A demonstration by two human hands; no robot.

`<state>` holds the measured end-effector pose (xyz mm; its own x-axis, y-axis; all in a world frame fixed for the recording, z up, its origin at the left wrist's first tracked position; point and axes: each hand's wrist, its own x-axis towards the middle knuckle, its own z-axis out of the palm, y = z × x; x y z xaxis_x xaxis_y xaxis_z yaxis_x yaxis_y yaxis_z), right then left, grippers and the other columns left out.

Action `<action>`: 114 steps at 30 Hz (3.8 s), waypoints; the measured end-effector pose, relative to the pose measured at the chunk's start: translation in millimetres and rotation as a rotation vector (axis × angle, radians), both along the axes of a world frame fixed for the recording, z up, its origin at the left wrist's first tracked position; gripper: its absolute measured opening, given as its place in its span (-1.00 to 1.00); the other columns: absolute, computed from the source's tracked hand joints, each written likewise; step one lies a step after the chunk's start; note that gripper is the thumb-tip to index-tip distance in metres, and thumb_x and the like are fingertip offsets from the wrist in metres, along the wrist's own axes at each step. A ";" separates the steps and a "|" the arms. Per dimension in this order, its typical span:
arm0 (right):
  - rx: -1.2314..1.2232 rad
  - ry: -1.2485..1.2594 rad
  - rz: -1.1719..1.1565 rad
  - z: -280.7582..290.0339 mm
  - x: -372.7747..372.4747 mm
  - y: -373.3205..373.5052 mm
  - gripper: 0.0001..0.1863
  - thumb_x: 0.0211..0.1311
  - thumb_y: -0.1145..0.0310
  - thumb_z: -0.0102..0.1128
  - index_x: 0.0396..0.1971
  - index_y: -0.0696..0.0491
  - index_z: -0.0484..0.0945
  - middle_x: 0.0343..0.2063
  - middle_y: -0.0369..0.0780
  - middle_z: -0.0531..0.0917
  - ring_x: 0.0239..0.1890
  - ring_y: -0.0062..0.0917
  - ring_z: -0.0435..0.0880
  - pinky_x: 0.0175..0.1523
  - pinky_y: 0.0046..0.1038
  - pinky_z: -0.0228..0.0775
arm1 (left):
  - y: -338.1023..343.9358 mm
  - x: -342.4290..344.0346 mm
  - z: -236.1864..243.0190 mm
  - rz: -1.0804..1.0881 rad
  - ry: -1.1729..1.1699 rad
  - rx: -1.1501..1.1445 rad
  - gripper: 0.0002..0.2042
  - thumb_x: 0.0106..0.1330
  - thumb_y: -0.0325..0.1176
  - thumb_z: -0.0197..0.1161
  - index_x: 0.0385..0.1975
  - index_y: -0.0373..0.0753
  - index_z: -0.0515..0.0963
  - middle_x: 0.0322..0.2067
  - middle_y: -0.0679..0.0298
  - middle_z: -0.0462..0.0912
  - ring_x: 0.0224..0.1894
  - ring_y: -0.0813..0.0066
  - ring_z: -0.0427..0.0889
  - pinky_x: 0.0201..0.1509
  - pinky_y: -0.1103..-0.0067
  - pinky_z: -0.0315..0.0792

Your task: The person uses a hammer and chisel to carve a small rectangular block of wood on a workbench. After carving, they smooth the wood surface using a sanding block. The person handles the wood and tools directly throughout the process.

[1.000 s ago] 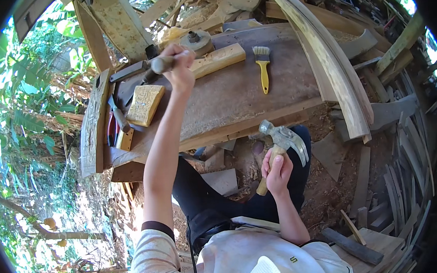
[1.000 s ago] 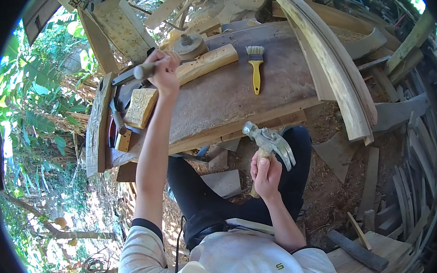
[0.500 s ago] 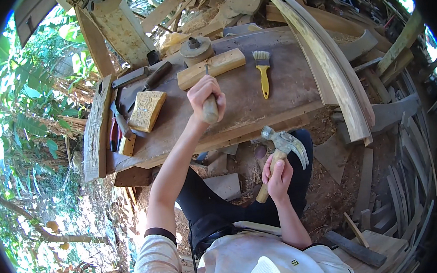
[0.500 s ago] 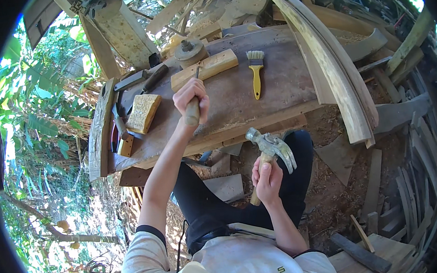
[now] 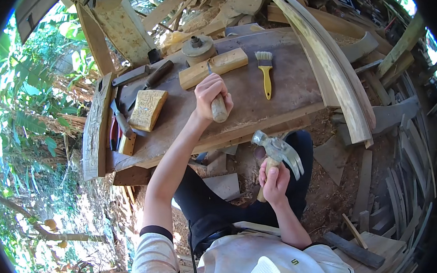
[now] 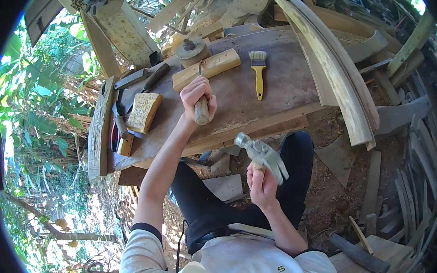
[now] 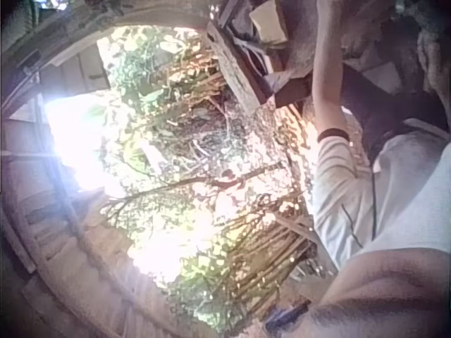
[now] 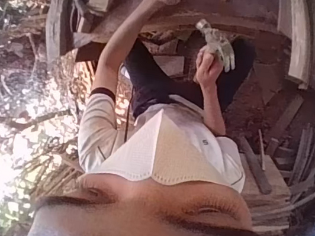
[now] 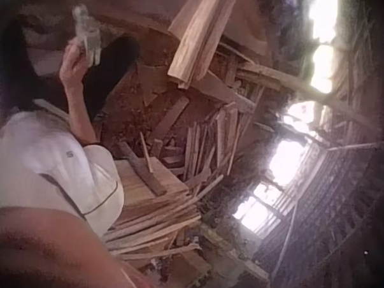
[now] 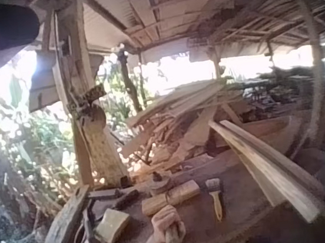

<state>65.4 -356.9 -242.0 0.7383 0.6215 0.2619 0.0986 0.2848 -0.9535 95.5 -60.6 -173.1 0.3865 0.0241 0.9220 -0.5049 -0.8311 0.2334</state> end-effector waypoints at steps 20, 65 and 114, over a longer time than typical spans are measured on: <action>-0.016 -0.819 -0.134 30.4 26.1 58.9 -0.76 0.09 0.57 0.38 -0.26 0.16 0.53 -0.58 -0.15 0.57 -0.60 -0.34 0.63 -0.50 -0.41 0.37 | 4.8 10.3 -4.5 0.079 -0.084 -0.072 -0.83 -0.22 -0.58 0.20 -0.69 -0.25 0.32 -0.70 0.21 0.32 -0.66 0.19 0.38 -0.54 0.43 0.26; -0.071 0.196 0.004 -59.8 -19.8 -34.5 -0.70 0.63 0.15 -0.02 -0.13 0.11 0.49 -0.51 -0.40 0.47 -0.60 -0.84 0.35 -0.55 -0.73 0.16 | 63.8 38.1 21.0 0.873 0.848 -0.124 -0.71 0.28 -0.19 0.39 -0.25 -0.33 0.70 -0.30 -0.13 0.75 -0.19 -0.15 0.74 -0.04 0.14 0.61; -0.889 -0.972 -0.464 61.7 238.1 97.8 -0.56 0.37 0.22 0.27 0.10 0.20 0.59 -0.06 0.07 0.70 0.12 -0.04 0.65 0.18 -0.10 0.53 | -8.8 -63.1 -28.8 0.663 0.466 -0.163 -0.68 0.31 -0.21 0.39 -0.05 -0.25 0.62 -0.11 0.06 0.61 0.04 0.02 0.58 0.18 0.26 0.45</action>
